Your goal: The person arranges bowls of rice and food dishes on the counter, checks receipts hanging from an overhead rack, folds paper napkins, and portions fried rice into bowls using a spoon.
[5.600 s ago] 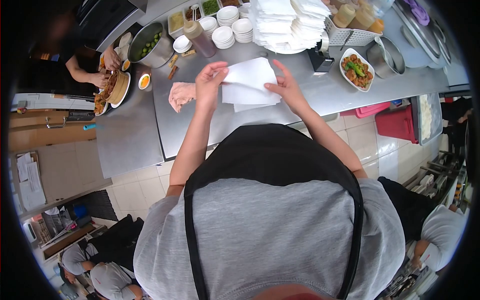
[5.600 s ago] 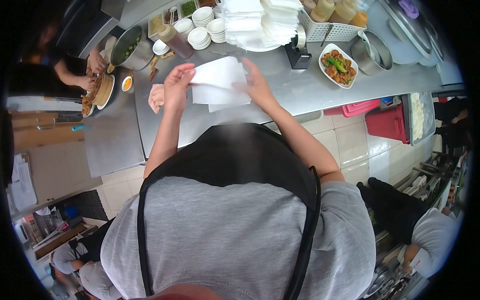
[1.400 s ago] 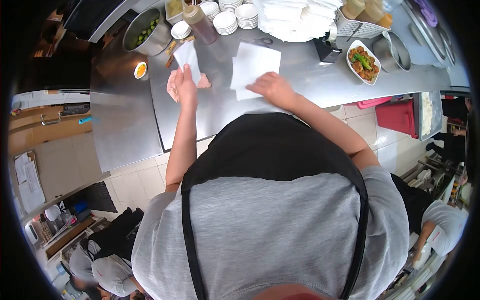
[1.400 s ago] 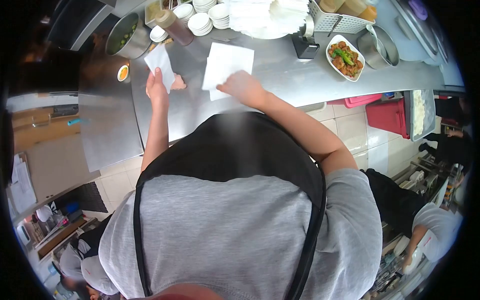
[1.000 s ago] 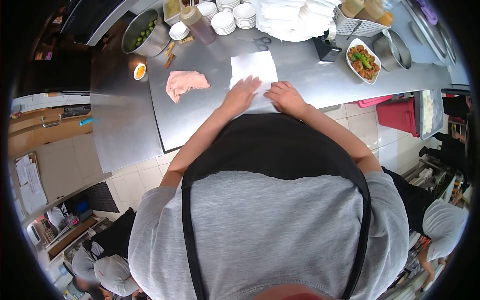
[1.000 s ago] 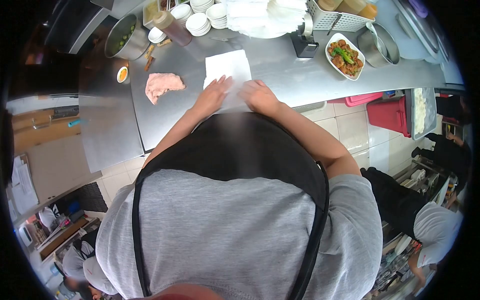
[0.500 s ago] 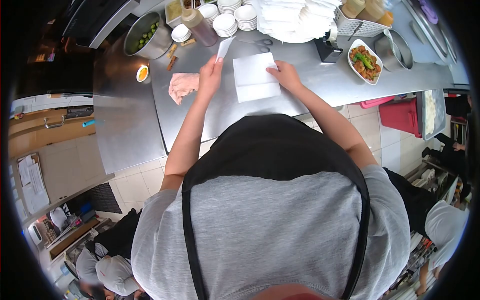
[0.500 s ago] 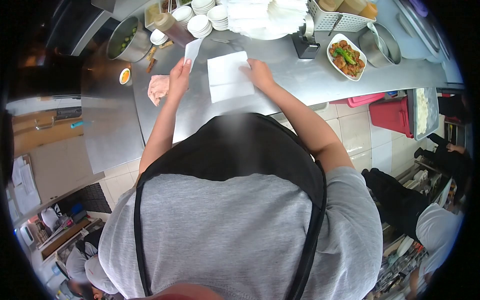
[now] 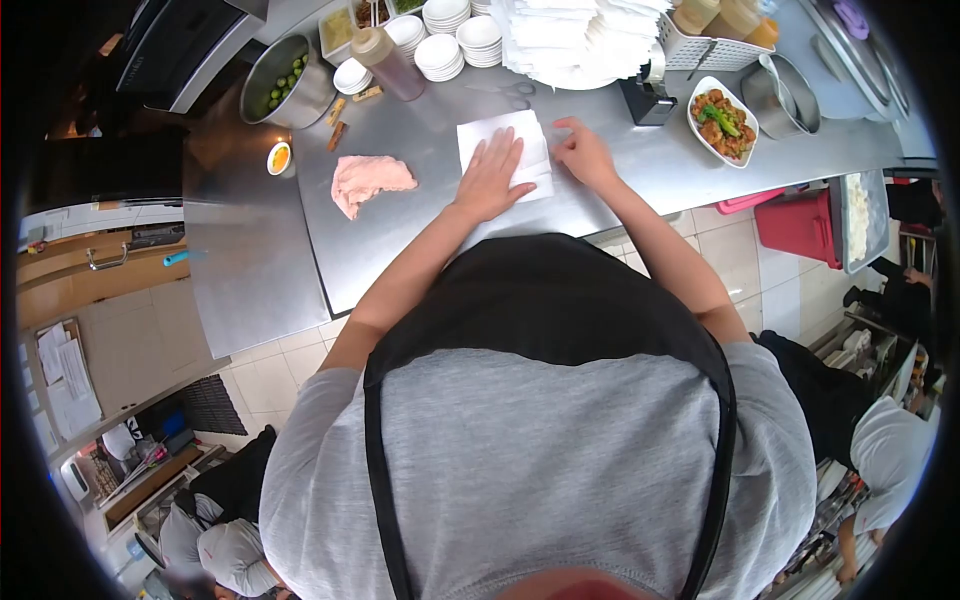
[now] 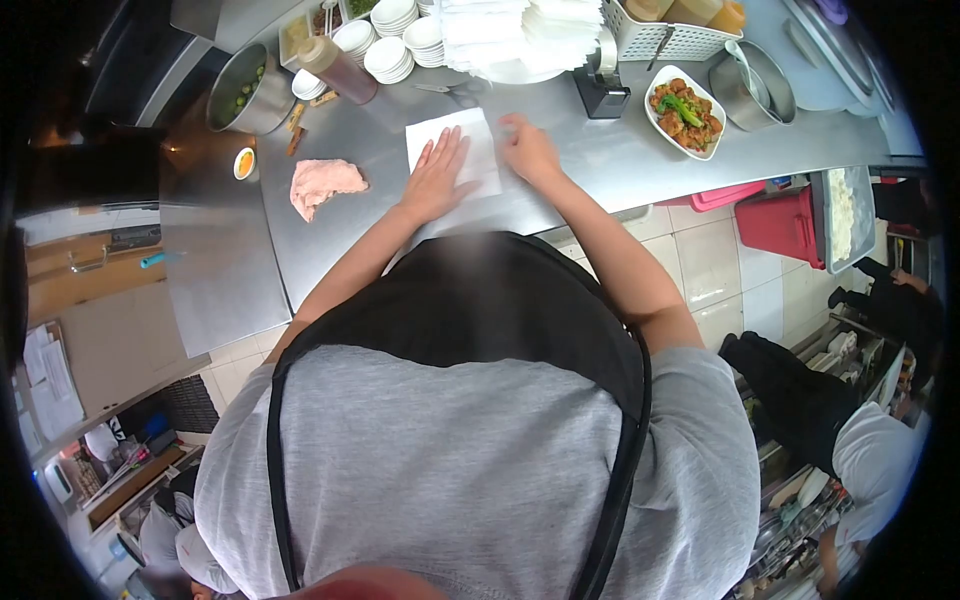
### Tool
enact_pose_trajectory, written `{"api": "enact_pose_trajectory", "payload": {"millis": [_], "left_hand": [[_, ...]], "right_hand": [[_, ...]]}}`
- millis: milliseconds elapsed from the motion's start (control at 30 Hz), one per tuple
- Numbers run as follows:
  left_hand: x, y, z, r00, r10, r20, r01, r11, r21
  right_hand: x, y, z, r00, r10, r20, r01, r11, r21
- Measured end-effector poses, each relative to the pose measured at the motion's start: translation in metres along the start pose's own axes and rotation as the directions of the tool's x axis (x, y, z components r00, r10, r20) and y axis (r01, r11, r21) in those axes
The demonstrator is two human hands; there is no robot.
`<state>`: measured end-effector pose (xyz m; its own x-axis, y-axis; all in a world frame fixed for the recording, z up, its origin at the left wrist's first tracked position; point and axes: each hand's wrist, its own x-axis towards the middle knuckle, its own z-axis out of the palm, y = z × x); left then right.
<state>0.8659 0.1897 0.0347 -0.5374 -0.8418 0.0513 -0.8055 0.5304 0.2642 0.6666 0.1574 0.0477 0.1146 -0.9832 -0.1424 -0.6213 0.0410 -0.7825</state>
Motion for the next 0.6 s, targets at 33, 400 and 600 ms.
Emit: {"api": "enact_pose_trajectory", "payload": {"millis": [33, 400, 600], "left_hand": [[0.000, -0.004, -0.001, 0.999, 0.028, 0.034, -0.029, 0.999, 0.019], [-0.034, 0.006, 0.014, 0.997, -0.015, -0.081, -0.006, 0.968, -0.249], [-0.045, -0.003, 0.015, 0.997, -0.017, -0.076, 0.014, 0.999, -0.040]], "right_hand": [[-0.007, -0.007, -0.002, 1.000, -0.001, -0.001, 0.001, 1.000, 0.003], [-0.053, -0.021, 0.048, 0.758, -0.547, 0.355, 0.641, 0.523, -0.561], [-0.063, 0.010, 0.032, 0.811, -0.537, 0.233, 0.576, 0.662, -0.480]]}}
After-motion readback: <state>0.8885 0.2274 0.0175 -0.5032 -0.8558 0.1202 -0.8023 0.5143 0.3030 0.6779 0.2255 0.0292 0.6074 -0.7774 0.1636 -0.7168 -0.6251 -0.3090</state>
